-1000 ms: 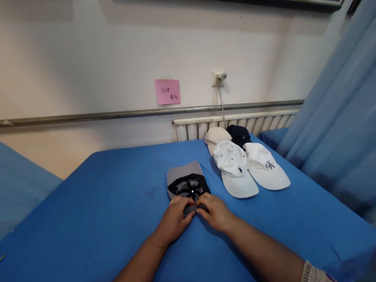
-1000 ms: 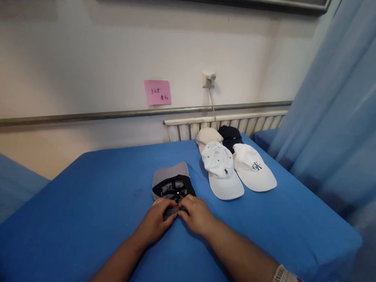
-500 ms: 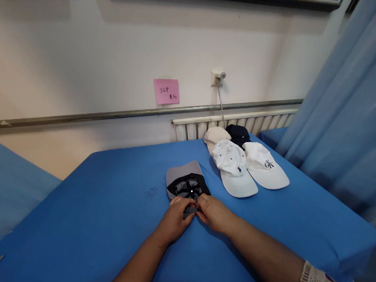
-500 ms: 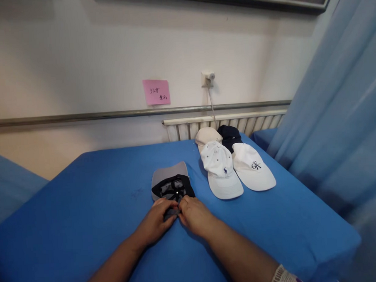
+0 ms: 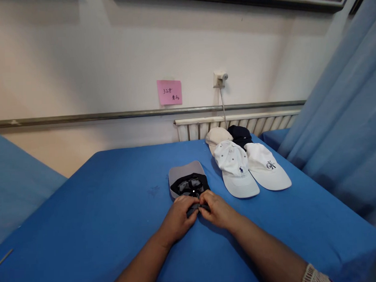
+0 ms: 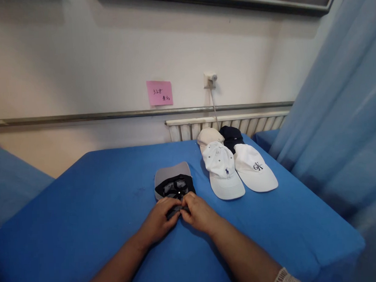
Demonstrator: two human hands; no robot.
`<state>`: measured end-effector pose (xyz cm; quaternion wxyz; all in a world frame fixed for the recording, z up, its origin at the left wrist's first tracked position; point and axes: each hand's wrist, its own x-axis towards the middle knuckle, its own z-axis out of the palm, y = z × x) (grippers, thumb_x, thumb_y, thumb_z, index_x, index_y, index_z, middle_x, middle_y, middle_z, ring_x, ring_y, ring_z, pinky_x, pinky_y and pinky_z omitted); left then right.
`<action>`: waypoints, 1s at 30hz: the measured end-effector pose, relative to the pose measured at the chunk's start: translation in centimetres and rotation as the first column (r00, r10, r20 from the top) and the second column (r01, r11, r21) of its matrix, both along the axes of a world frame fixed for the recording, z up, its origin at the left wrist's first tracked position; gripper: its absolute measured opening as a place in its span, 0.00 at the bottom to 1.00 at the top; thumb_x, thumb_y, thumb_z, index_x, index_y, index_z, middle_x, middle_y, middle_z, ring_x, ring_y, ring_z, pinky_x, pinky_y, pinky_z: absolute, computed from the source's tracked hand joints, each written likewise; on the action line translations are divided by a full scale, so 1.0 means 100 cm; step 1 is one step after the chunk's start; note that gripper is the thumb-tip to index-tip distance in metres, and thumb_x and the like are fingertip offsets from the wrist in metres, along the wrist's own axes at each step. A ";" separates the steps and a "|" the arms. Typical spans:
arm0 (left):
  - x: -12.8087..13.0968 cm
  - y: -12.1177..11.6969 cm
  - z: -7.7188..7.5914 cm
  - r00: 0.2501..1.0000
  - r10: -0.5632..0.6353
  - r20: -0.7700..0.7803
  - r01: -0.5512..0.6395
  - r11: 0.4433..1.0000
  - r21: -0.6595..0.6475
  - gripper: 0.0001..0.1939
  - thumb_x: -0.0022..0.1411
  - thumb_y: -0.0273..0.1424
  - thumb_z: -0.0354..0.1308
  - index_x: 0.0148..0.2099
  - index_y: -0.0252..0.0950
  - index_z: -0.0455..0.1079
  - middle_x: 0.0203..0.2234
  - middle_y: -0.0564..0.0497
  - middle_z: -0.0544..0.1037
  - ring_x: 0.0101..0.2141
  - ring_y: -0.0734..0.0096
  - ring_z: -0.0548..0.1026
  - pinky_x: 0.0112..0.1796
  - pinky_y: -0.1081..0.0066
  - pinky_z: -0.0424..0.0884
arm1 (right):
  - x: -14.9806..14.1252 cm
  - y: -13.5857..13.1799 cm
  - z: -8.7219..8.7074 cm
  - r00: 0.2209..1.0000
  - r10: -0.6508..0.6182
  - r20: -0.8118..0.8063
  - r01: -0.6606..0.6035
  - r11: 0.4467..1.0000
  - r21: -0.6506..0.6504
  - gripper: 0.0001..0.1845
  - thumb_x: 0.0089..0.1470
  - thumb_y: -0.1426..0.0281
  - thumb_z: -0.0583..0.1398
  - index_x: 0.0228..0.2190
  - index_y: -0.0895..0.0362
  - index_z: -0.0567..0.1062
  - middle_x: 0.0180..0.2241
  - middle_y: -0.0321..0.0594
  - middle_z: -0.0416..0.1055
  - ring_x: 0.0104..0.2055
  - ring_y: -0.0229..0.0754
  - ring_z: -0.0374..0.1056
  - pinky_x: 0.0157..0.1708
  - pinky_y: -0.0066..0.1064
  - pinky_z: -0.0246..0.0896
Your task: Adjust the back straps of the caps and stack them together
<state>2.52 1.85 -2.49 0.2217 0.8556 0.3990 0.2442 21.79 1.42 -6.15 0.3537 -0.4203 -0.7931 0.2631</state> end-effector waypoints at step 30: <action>-0.006 0.004 -0.004 0.989 0.147 -0.008 -0.146 0.981 -0.127 0.08 0.58 0.29 0.60 0.42 0.39 0.73 0.38 0.50 0.81 0.41 0.62 0.78 0.44 0.65 0.71 | -0.016 -0.001 0.009 0.863 -0.104 0.494 -0.029 0.967 0.255 0.07 0.64 0.74 0.58 0.40 0.60 0.76 0.39 0.44 0.75 0.42 0.45 0.70 0.42 0.35 0.62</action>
